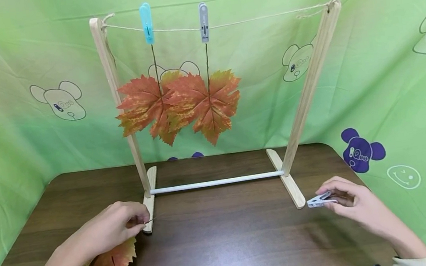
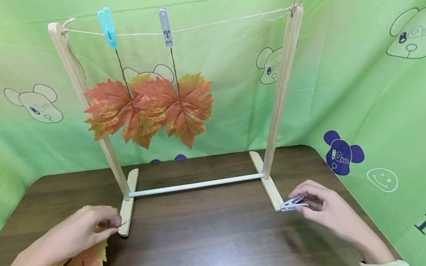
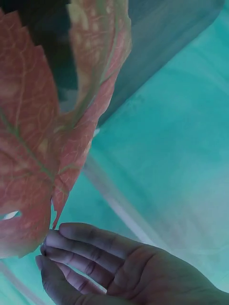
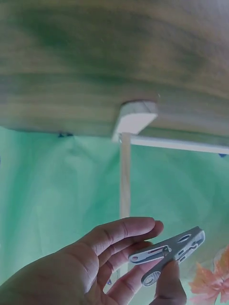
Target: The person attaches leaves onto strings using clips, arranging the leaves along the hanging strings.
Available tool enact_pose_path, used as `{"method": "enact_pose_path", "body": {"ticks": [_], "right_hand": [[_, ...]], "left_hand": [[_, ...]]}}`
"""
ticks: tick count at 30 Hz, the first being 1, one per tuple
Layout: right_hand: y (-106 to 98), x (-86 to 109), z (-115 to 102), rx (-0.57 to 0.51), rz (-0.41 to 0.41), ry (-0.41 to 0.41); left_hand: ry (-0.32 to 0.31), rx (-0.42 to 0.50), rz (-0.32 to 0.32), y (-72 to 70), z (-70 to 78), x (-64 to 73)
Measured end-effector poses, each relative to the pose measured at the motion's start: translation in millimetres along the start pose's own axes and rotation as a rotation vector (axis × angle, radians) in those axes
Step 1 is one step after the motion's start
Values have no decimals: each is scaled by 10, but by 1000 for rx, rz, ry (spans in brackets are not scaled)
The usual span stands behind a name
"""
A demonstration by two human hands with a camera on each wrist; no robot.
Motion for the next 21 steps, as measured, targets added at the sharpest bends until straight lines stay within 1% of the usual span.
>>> {"method": "enact_pose_path", "body": {"ticks": [2,6,8,10,14,19,21], "right_hand": [[0,-45,-13,-53,4,6],[-4,-123,-37,-181,8,22],[-9,-156,-57,-220,9,35],[-16,-191,-86,-226,9,41],[-31,-275,-164,-188,12,49],[-51,-398,-267,-175,39,51],[-61,-448,-306,-166,55,53]], "left_hand": [[7,22,1,-4,37,-28],[-13,90,-9,-15,100,-68],[-16,116,-11,-19,132,-96],[-12,132,-7,-23,164,-133],[6,147,5,-28,230,-237],[4,181,9,-19,332,-413],[9,193,23,-13,380,-490]]}}
Point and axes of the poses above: each hand's wrist, its own x-axis away from the middle knuckle, its own y-axis out of the palm, z = x × y, the point moved 3 cm from there along -x, towards the middle knuckle, and after that the axes turned 1 degree about x, right-handed, at the moved point
